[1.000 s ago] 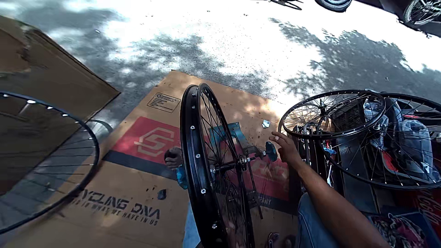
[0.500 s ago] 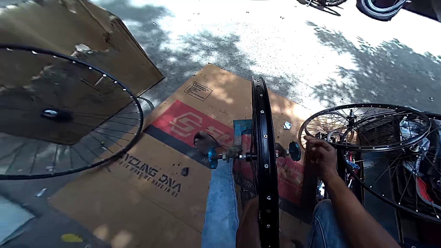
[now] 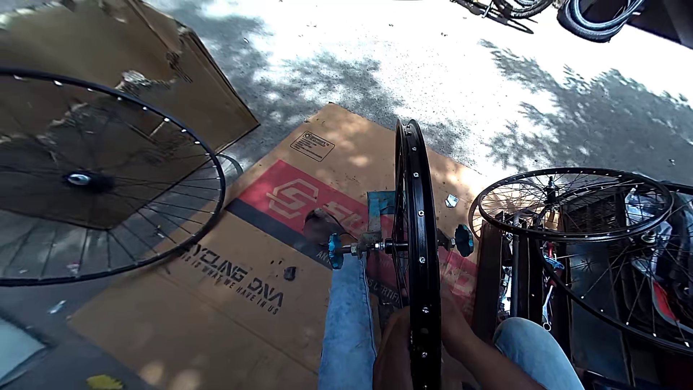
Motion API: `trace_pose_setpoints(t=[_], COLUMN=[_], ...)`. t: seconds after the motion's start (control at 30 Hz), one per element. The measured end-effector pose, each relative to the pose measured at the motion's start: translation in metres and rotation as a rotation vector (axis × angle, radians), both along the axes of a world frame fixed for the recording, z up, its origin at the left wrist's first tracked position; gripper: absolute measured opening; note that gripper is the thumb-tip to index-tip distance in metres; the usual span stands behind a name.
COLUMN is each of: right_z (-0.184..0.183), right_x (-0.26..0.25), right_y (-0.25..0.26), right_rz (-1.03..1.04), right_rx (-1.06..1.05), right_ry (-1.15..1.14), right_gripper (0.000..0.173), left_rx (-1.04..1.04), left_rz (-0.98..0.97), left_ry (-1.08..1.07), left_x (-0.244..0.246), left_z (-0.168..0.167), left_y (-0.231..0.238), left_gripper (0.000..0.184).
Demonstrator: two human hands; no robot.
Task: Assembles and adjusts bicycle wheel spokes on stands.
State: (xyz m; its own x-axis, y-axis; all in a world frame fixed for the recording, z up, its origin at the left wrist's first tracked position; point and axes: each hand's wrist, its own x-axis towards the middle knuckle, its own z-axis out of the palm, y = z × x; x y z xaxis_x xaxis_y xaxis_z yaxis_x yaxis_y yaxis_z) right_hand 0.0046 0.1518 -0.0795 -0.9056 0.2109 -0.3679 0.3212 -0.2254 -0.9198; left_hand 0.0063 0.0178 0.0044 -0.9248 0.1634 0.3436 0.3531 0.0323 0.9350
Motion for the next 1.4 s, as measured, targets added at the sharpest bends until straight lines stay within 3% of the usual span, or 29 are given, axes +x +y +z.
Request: trace_pose_setpoints(t=[0.23,0.63,0.77,0.9,0.97,1.03,1.1,1.2,1.3,1.4], right_z=[-0.001,-0.002,0.001,-0.002,-0.005,-0.010,-0.006,-0.004,-0.016,-0.021], right_x=[-0.009,-0.017,-0.014,-0.001,-0.008,-0.027,-0.047,-0.064,-0.064,-0.063], right_y=[0.003,0.013,0.034,0.092,0.129,0.160,0.169,0.170,0.166,0.166], right_rz=[0.010,0.224,0.207,-0.251,-0.310,-0.169,-0.007,0.048,0.025,0.029], right_rx=[-0.086,0.049,0.425,0.763,0.672,0.495,0.379,0.184,0.201,0.221], right_ry=[-0.104,-0.081,-0.177,-0.278,-0.369,-0.483,-0.510,-0.368,-0.296,-0.295], right_gripper=[0.043,0.057,0.057,0.057,0.074,0.083,0.071,0.042,0.044,0.049], left_rx=[-0.037,-0.010,-0.031,-0.063,-0.063,-0.046,-0.037,-0.056,-0.096,-0.108], left_rz=[-0.038,0.020,-0.021,0.013,0.022,0.033,0.039,0.052,0.079,0.025], left_ry=[-0.045,-0.006,0.034,0.049,0.049,0.062,0.060,0.044,0.006,-0.043], left_x=[-0.004,-0.005,-0.008,-0.007,-0.007,-0.007,-0.007,-0.007,-0.009,-0.011], left_z=[0.004,-0.012,-0.007,-0.008,-0.004,0.001,0.002,0.006,0.018,0.023], left_y=[-0.007,-0.003,-0.002,-0.004,0.001,0.009,0.013,0.019,0.026,0.023], left_gripper=[0.041,0.038,0.037,0.036,0.035,0.034,0.036,0.036,0.033,0.041])
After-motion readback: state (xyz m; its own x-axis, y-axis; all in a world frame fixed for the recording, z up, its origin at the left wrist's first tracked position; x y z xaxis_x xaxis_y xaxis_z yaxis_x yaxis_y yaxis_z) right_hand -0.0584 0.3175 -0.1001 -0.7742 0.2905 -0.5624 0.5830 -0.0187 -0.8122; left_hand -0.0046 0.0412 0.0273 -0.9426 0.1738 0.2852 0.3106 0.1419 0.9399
